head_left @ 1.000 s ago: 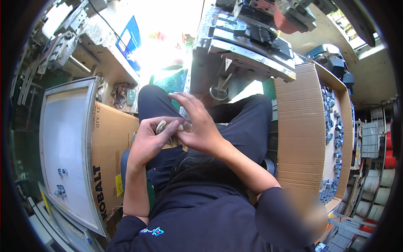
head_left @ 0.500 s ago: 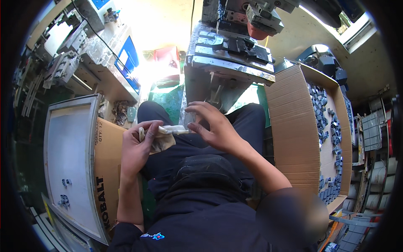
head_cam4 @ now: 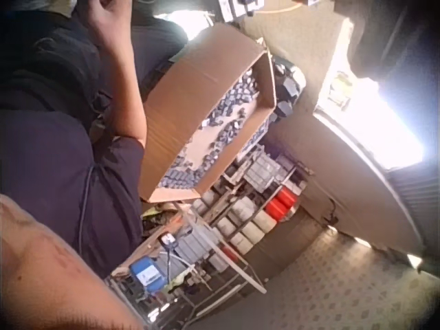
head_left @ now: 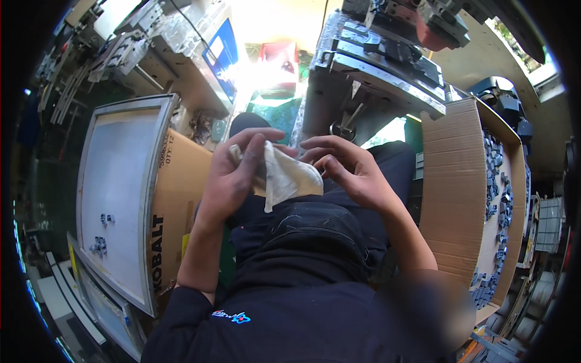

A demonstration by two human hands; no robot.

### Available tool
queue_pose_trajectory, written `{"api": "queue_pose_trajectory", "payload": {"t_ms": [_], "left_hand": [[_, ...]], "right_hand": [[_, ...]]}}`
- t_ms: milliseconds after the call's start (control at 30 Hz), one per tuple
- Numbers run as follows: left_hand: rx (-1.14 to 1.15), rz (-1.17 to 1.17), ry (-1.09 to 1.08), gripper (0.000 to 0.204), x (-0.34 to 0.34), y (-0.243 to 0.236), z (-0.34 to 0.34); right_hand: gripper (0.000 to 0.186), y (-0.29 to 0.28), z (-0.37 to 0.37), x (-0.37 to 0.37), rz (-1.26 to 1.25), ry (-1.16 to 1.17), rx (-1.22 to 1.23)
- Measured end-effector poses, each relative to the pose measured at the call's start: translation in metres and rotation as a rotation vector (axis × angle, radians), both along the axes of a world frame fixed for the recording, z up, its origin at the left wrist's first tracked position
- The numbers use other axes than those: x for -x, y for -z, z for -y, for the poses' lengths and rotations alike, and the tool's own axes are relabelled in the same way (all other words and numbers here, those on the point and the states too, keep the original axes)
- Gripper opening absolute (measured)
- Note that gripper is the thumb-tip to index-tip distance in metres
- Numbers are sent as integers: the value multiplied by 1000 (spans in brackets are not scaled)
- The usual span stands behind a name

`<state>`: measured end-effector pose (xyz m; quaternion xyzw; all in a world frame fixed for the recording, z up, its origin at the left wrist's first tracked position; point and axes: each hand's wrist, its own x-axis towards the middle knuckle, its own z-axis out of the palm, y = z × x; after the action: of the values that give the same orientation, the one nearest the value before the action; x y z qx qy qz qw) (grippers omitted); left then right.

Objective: The recorder is cleaning and inspecting a pad printing machine head using a cloth.

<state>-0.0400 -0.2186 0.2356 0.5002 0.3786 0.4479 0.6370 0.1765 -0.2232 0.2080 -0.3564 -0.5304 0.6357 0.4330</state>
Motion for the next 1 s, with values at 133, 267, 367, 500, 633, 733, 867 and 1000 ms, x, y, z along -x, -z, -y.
{"api": "queue_pose_trajectory", "payload": {"t_ms": [133,267,367,500,633,733,867,1000], "left_hand": [[-42,12,77,47,-11,8,2],[-45,1,127,82,7,0,3],[-138,251,114,98,26,-1,-1],[82,940,372,96,43,-28,10],[127,1518,980,89,54,-27,0],[124,1489,954,81,56,-28,7],[133,1410,1025,96,61,-32,6],[69,1514,978,89,52,-27,6]], "right_hand": [[34,-14,5,18,413,120,-228],[16,2,-2,9,342,274,-189],[11,-4,-7,-9,381,395,-246],[14,3,-8,-24,233,513,-211],[25,3,-5,-10,19,464,-26],[24,4,-2,-1,-80,438,71],[14,6,-3,8,-93,324,79],[12,-5,0,35,-91,361,52]]}}
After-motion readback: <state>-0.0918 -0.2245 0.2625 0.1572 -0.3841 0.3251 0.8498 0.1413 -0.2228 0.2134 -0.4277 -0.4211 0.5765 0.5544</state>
